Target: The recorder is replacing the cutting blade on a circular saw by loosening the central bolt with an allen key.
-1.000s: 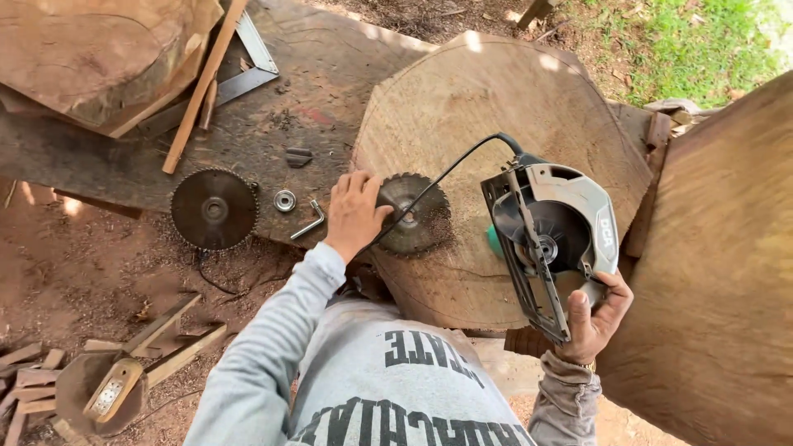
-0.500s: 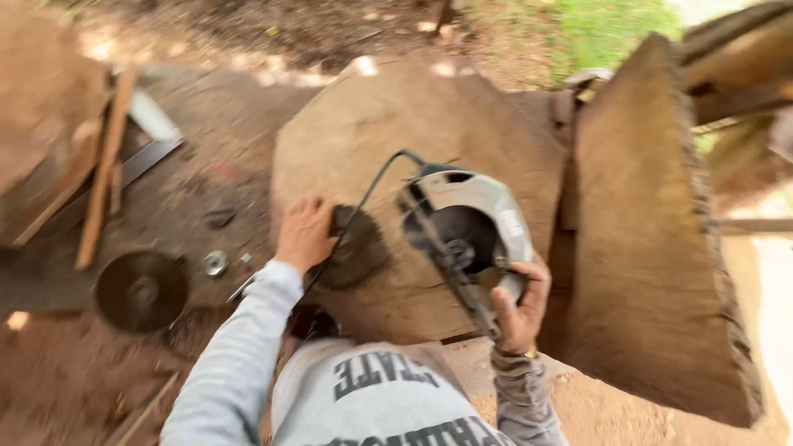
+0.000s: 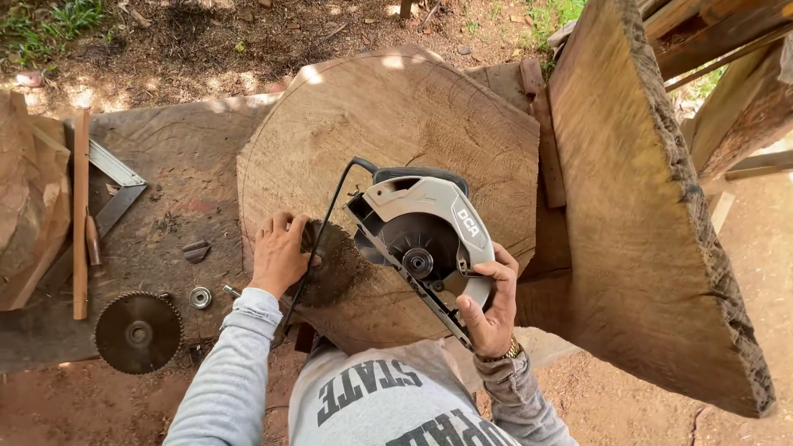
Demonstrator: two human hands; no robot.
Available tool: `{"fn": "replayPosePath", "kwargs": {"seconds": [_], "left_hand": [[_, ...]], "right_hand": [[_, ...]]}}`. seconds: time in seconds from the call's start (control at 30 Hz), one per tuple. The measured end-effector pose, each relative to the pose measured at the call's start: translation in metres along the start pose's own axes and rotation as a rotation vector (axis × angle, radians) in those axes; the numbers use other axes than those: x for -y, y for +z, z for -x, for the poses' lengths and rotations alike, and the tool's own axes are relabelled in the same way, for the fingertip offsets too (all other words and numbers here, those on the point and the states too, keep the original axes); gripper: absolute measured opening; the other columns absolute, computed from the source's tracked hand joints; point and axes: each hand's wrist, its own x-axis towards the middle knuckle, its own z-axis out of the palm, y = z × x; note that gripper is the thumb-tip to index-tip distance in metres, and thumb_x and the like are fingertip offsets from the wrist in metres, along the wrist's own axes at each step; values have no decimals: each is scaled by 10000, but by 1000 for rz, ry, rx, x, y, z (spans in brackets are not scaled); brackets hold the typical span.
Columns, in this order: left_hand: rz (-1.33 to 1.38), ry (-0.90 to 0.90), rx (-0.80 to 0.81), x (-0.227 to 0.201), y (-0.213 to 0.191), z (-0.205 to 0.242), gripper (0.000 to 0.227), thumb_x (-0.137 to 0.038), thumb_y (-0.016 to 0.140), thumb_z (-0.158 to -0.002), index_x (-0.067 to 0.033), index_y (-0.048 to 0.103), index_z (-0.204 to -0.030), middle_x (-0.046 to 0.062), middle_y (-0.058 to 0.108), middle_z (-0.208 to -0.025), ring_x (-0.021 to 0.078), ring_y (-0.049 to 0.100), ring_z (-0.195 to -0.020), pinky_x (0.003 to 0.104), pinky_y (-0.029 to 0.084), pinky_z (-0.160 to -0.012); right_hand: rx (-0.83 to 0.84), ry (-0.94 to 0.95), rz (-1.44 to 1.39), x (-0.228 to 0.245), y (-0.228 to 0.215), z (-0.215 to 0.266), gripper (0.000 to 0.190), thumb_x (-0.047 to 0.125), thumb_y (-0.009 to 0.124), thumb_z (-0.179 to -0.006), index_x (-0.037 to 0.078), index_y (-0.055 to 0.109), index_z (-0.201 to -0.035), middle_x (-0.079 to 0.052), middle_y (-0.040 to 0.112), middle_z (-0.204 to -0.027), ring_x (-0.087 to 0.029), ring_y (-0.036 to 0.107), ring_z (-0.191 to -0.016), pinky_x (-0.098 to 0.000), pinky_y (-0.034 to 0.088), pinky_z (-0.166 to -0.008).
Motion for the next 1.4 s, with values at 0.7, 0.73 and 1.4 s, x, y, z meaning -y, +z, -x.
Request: {"fn": "replayPosePath", "kwargs": {"seconds": [0.7,0.73,1.4], "left_hand": [[-36,-77,-238,39,16,15,623,-322,885,-761,-71,596,-1252,206,541,-1247,355,521,-1164,453,457,-1023],[-40,-68,-237,19,1,21,623,-322,885,-761,-71,596,-1252,206,541,-1247,355,521,-1164,453,457,-1023],[-532,564,214,-238,-122,8,277,-255,827,-753,-85,671,-905,129,732,-854,309,645,-1000,415,490,-835]], "right_hand": [[2,26,-39,1,0,-1,524,432,695,-996,79,501,-1331,-219,375,-1519,-287,453,-1383,-418,416,-1166],[-8,26,-40,1,-1,-3,524,432,695,-996,79,501,-1331,-219,375,-1519,-287,453,-1383,-418,416,-1166],[-26,13,-108,0,-2,-2,466,248,761,-905,94,550,-1291,-252,387,-1532,-348,420,-1431,-465,329,-1225]]}}
